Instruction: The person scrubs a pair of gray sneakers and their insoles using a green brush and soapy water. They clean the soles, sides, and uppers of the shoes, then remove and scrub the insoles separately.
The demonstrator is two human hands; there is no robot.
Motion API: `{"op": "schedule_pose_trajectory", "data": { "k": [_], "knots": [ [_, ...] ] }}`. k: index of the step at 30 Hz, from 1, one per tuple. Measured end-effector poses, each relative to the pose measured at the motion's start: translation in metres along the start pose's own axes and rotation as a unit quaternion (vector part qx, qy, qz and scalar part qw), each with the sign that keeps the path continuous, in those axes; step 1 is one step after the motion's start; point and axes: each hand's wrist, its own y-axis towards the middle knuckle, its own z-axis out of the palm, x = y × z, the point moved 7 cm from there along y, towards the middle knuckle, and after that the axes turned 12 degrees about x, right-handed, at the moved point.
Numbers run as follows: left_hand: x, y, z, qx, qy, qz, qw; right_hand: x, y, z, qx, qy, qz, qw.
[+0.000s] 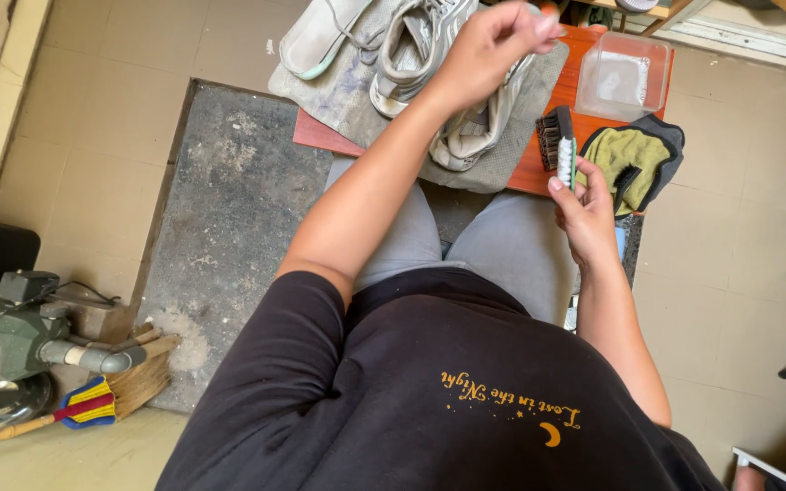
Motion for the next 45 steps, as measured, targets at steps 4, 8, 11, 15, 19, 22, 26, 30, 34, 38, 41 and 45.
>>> {"op": "schedule_pose_trajectory", "data": {
  "k": [4, 8, 11, 15, 19, 22, 26, 30, 34, 38, 41, 45],
  "knots": [
    [0.016, 0.037, 0.004, -0.004, -0.208, 0.023, 0.978, 0.009, 0.033, -0.006, -0.015, 0.022, -0.068, 0.997],
    [0.025, 0.058, 0.014, -0.044, -0.237, -0.021, 0.97, 0.059, 0.061, 0.011, -0.053, 0.034, -0.202, 0.977],
    [0.069, 0.064, 0.019, -0.06, -0.494, -0.002, 0.868, 0.068, 0.109, 0.023, -0.031, -0.043, -0.299, 0.953],
    [0.094, 0.055, 0.002, -0.093, -0.604, 0.029, 0.791, 0.068, 0.146, 0.054, 0.036, 0.002, -0.3, 0.953],
    [0.119, 0.028, -0.035, -0.21, -0.594, 0.007, 0.777, 0.052, 0.165, 0.05, 0.011, 0.042, -0.176, 0.983],
    [0.145, 0.009, -0.038, -0.248, -0.583, -0.008, 0.774, 0.051, 0.18, 0.049, 0.053, 0.09, -0.181, 0.978],
    [0.154, 0.009, -0.038, -0.31, -0.598, -0.005, 0.739, 0.057, 0.185, 0.066, 0.12, -0.119, -0.153, 0.974],
    [0.144, 0.015, -0.06, -0.304, -0.59, 0.045, 0.747, 0.041, 0.196, 0.059, 0.128, -0.184, -0.143, 0.964],
    [0.145, 0.013, -0.05, -0.306, -0.574, 0.028, 0.759, 0.049, 0.206, 0.048, 0.087, -0.002, -0.124, 0.988],
    [0.131, 0.004, -0.033, -0.305, -0.458, -0.033, 0.834, 0.069, 0.215, 0.055, 0.069, 0.18, -0.146, 0.97],
    [0.133, 0.002, -0.009, -0.239, -0.426, -0.118, 0.865, 0.078, 0.221, 0.071, 0.056, 0.133, -0.16, 0.976],
    [0.163, -0.002, -0.011, -0.341, -0.541, -0.077, 0.765, 0.105, 0.206, 0.082, 0.044, -0.142, -0.206, 0.967]
  ]
}}
